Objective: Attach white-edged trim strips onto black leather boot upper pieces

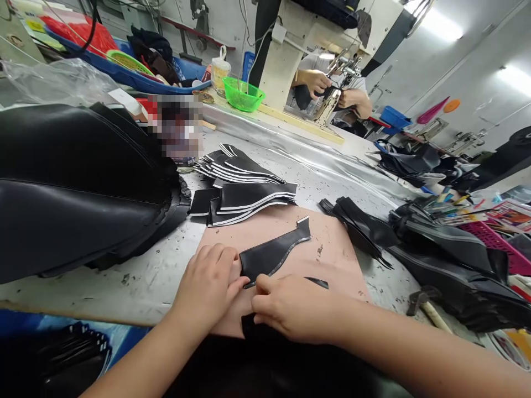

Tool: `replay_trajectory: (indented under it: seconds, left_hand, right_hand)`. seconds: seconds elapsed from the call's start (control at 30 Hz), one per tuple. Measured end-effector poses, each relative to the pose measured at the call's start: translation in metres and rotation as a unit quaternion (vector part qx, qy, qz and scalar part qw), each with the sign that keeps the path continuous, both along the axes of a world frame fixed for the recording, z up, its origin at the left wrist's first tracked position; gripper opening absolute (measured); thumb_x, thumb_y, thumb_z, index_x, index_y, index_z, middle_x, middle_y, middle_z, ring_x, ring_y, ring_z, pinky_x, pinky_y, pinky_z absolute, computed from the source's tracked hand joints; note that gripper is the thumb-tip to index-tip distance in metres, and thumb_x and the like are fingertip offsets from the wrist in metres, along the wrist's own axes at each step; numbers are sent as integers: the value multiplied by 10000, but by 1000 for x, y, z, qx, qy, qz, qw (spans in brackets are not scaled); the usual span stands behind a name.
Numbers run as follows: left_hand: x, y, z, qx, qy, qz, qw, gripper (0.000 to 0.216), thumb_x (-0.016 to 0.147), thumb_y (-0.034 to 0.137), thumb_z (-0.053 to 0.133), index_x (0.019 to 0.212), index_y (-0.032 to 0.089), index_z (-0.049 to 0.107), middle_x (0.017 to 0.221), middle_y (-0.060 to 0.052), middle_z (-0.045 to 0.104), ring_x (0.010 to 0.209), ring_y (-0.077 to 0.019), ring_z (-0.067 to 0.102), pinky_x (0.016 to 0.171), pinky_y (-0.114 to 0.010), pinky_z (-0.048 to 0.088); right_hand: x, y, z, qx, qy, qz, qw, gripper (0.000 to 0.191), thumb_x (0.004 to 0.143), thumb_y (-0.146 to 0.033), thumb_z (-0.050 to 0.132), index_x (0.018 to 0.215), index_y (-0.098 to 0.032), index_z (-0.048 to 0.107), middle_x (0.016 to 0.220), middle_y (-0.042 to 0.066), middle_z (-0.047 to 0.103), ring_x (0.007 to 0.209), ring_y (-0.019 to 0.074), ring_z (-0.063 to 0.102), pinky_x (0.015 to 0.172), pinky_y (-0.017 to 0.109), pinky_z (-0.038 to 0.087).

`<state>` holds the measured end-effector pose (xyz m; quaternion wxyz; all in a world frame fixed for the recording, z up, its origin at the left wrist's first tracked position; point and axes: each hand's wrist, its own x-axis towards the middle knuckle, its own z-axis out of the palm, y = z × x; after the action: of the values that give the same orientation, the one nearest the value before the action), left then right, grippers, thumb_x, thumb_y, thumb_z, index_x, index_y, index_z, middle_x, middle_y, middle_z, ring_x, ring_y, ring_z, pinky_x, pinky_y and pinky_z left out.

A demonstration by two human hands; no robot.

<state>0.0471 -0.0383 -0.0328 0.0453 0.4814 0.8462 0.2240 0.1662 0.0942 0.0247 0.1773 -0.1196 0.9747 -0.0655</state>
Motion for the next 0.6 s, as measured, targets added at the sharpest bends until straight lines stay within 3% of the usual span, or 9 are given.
replay_trajectory:
  seconds: [0.17, 0.33, 0.5, 0.6]
  left_hand:
    - [-2, 3, 3, -19, -9, 9, 1000, 224, 719, 262, 655, 887, 215, 515, 918, -39, 570, 914, -258, 514, 790, -392, 418]
    - [-11, 6, 3, -28, -10, -8, 1000, 256, 664, 247, 700, 850, 215, 526, 878, -24, 577, 858, -247, 528, 733, -378, 433]
    - [-11, -11, -8, 80, 87, -60, 991, 84, 800, 174, 529, 875, 201, 555, 855, -23, 604, 803, -202, 544, 709, -329, 416]
    - [-1, -28, -13, 161, 138, -109, 971, 290, 882, 100, 335, 908, 195, 608, 997, -33, 657, 922, -186, 561, 817, -328, 380]
  right_hand:
    - [-10, 15, 7, -5, -18, -24, 1000, 183, 917, -330, 475, 925, -232, 629, 890, 10, 534, 475, 87, 475, 459, 244, 297]
    - [-23, 22, -2, -30, -36, -37, 998, 192, 925, -334, 466, 925, -233, 629, 975, 16, 537, 521, 93, 501, 503, 252, 346]
    - [-27, 22, -6, -36, -75, -62, 995, 225, 930, -355, 439, 893, -233, 625, 967, 7, 539, 520, 95, 488, 499, 256, 328]
    - [-27, 24, -4, -44, -94, -73, 992, 241, 937, -344, 423, 871, -217, 617, 973, 10, 543, 515, 86, 473, 502, 258, 309]
